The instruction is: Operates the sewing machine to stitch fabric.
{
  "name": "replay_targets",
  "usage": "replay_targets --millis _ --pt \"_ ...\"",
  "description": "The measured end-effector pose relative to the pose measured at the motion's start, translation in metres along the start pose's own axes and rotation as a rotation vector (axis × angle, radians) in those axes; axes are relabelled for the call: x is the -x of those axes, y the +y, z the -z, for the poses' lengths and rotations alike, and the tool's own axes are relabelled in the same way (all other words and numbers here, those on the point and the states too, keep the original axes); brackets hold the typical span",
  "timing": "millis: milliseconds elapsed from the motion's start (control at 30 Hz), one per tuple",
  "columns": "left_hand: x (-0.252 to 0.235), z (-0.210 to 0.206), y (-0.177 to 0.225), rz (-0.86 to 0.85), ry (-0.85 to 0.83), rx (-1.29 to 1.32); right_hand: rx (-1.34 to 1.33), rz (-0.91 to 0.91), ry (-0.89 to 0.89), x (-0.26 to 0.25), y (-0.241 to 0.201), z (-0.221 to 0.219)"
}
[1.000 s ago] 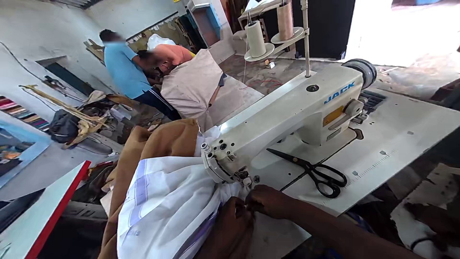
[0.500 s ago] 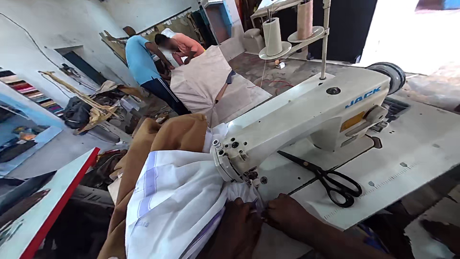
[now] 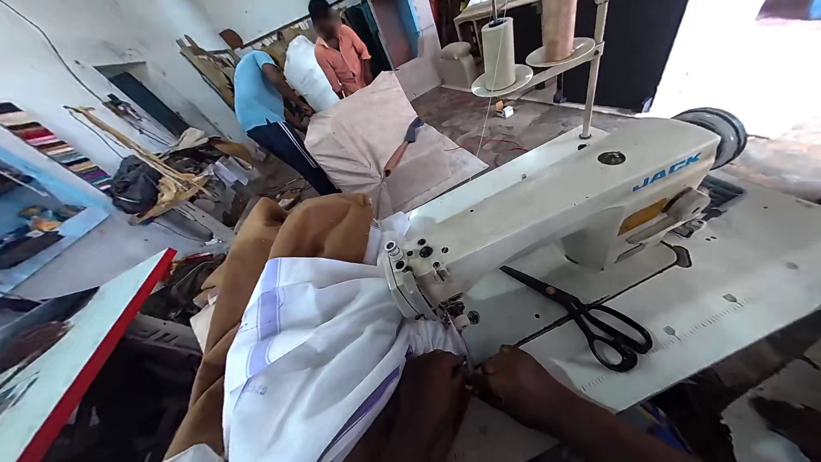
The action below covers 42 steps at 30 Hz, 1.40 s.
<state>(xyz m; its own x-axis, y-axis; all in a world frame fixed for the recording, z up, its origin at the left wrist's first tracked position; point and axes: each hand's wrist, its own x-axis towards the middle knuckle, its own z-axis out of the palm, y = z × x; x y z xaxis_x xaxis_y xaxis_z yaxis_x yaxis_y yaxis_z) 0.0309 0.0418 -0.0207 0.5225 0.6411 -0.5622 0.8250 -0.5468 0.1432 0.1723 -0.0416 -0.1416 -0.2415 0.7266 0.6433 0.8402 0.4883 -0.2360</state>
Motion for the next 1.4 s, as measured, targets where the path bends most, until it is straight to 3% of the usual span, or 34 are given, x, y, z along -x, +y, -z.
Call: replay_targets --millis 233,433,533,667,800,967,1100,1400 --pt "0.006 -0.013 -0.008 -0.123 0.219 0.025 -0.049 -0.053 -0.046 -0.004 -0.005 0.006" --pt "0.008 -0.009 -0.002 -0.104 0.100 -0.063 -0.228 -0.307 -0.262 -0.020 -0.008 0.024" --pt "0.010 -0.007 0.002 -0.087 0.062 -0.099 -0.260 -0.322 -0.311 -0.022 -0.002 0.017" --pt "0.016 -0.019 -0.005 -0.106 0.181 -0.019 -0.317 -0.309 -0.472 -0.028 0.002 0.019" --pt "0.032 -0.032 -0.004 -0.090 0.313 0.105 -0.386 -0.296 -0.414 -0.026 0.006 0.019" --pt "0.040 -0.047 0.000 -0.068 0.380 0.041 -0.418 -0.270 -0.353 -0.021 0.008 0.018" --pt "0.041 -0.069 0.004 -0.002 0.644 -0.107 -0.424 -0.252 -0.290 -0.019 0.009 0.015" --pt "0.032 -0.099 0.002 -0.010 0.874 -0.427 0.029 0.013 -0.079 -0.011 0.001 0.002"
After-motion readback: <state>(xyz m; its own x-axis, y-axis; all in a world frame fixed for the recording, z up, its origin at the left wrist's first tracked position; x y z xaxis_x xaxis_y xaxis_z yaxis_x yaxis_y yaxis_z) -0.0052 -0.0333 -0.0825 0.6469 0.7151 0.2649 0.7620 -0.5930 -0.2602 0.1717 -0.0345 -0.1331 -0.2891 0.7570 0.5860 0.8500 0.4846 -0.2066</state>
